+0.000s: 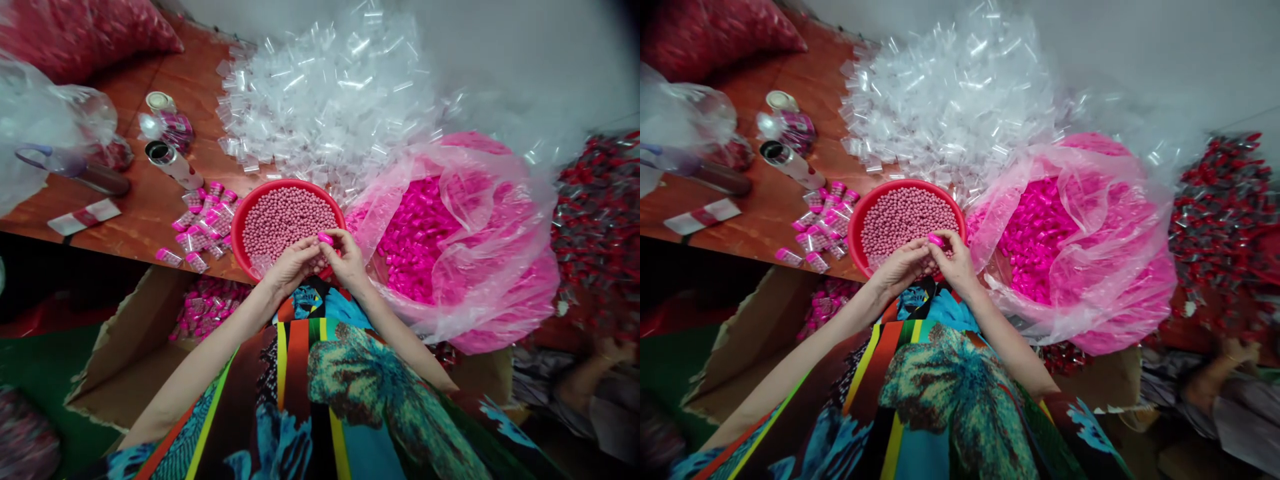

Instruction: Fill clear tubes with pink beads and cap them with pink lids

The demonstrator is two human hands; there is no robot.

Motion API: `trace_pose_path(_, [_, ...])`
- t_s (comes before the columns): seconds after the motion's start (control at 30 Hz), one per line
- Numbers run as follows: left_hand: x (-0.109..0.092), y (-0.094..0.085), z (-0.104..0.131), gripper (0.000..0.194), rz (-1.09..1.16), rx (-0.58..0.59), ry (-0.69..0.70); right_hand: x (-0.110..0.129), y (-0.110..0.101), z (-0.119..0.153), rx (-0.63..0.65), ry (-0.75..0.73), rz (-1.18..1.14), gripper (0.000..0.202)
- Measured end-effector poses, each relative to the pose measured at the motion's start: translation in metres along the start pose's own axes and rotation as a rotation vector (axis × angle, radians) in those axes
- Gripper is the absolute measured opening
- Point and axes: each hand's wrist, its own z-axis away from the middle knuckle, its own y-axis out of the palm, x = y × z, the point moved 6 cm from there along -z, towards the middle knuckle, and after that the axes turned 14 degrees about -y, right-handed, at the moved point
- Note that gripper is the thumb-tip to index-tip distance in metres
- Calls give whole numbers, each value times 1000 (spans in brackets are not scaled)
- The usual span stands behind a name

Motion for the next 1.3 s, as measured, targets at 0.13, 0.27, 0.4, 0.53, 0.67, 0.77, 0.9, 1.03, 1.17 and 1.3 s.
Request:
trace_pose_path(0.13, [0,4,1,40,-7,12,1,-8,-9,-4,-170,149,-158,35])
trace_pose_path(0.27, [0,3,0,38,-10,-33,-7,-8,-20,-6,-264,224,-165,40])
trace_pose_path(0.4, [0,3,-4,37,40,-55,3,4,-19,-4,-202,178,-34,35])
trace_pose_path(0.53, [-1,3,-5,39,37,-77,39,11,-17,-3,-162,152,63,35])
trace_pose_path(0.67, [2,3,-5,37,5,-105,72,-1,-15,-2,-173,213,-3,37])
trace_pose_path(0.77, [4,2,-6,35,-13,-111,105,-15,-12,2,-216,298,-89,37])
trace_pose_path(0.9, [6,1,-8,35,-35,-99,156,-14,-9,4,-146,199,46,34])
trace_pose_path(1.03, [6,-5,-11,33,-16,-99,161,1,-2,4,85,-52,300,26])
trace_pose_path(1.17, [3,-12,-13,31,-7,-99,146,4,7,9,272,-180,395,51])
trace_pose_path(1.3, [2,-10,-13,22,2,-23,61,2,12,12,339,-227,424,84])
